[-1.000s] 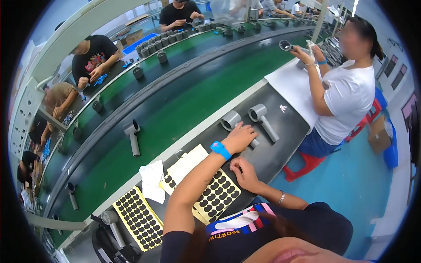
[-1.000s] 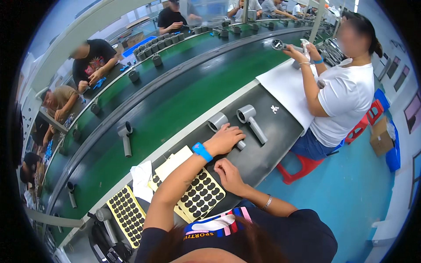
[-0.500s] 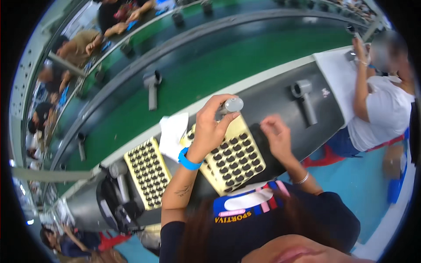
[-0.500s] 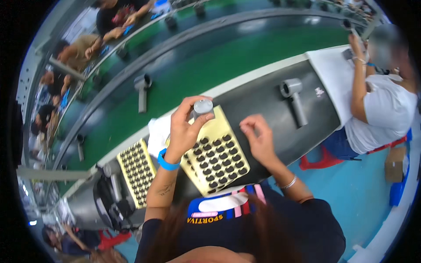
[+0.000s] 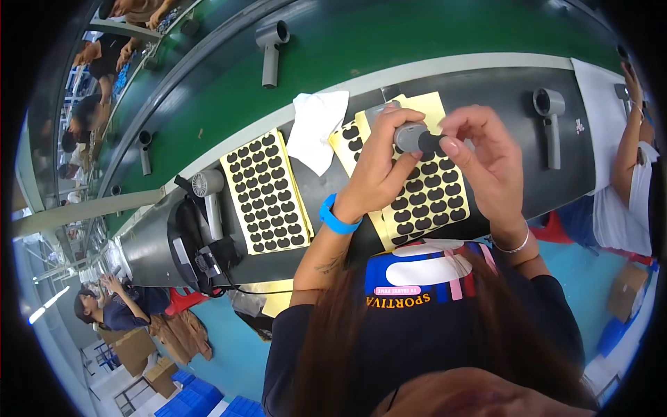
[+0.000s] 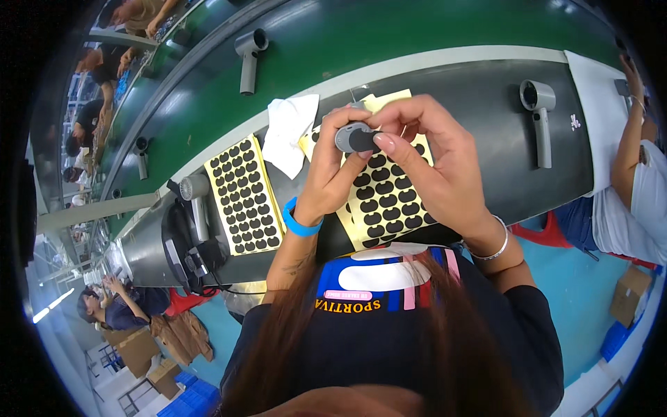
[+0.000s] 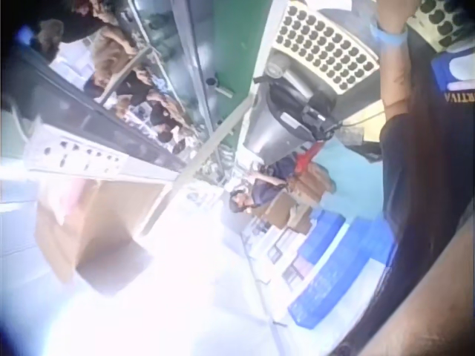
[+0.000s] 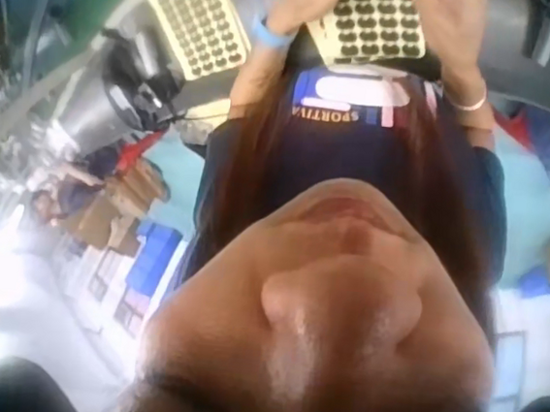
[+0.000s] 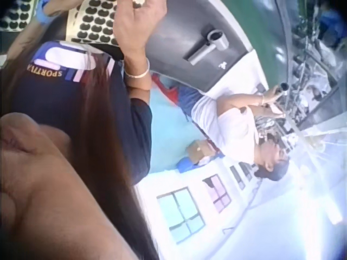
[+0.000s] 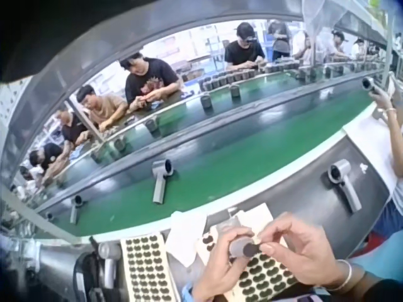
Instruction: Peeling small circular adhesive pads from a sheet and applying them to the bottom of cylindrical components at a manual assembly station.
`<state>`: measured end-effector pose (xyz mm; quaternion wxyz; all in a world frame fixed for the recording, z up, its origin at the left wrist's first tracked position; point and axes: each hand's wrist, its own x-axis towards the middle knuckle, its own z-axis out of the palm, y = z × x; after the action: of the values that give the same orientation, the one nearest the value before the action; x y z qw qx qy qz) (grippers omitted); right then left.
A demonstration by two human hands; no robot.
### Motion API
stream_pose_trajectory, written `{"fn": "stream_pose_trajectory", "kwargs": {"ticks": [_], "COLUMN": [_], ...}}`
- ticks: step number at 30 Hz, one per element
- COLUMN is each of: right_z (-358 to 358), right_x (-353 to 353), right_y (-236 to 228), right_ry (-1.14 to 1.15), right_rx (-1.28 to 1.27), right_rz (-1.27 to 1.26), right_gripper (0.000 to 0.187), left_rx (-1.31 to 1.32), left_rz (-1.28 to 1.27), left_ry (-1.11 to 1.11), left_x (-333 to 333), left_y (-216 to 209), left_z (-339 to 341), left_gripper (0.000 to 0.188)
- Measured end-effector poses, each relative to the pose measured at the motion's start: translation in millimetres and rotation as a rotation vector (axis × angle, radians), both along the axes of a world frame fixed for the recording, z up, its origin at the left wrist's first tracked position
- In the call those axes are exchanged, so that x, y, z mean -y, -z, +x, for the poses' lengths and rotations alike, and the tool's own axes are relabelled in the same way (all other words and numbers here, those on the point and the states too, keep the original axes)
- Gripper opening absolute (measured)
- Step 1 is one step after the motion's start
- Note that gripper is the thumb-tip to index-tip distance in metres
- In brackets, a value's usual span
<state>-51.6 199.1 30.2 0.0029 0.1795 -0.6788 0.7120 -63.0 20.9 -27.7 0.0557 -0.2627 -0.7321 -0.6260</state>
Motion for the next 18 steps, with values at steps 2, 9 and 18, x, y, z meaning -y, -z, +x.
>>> {"fn": "stream_pose_trajectory", "kwargs": {"ticks": [2, 9, 18], "right_z": [4.3, 6.9, 8.7], "right_x": [3.6, -2.0, -7.9], "right_y": [-3.8, -2.3, -7.7], "right_ry": [0.014, 0.005, 0.022], "right_rx": [0.005, 0.021, 0.075], "right_rz": [0.011, 0.019, 0.036], "right_gripper": [0.032, 0.044, 0.042], "left_rx": [-0.07, -0.058, -0.076], "left_rz": [-0.057, -0.049, -0.127], "left_ry": [0.014, 0.095, 0.088], "left_x": [1.1, -4.5, -8.5], "left_y": [0.0, -3.1, -2.6], "left_z": [3.9, 4.3, 2.7], "left_gripper": [0.046, 0.079, 0.072]}}
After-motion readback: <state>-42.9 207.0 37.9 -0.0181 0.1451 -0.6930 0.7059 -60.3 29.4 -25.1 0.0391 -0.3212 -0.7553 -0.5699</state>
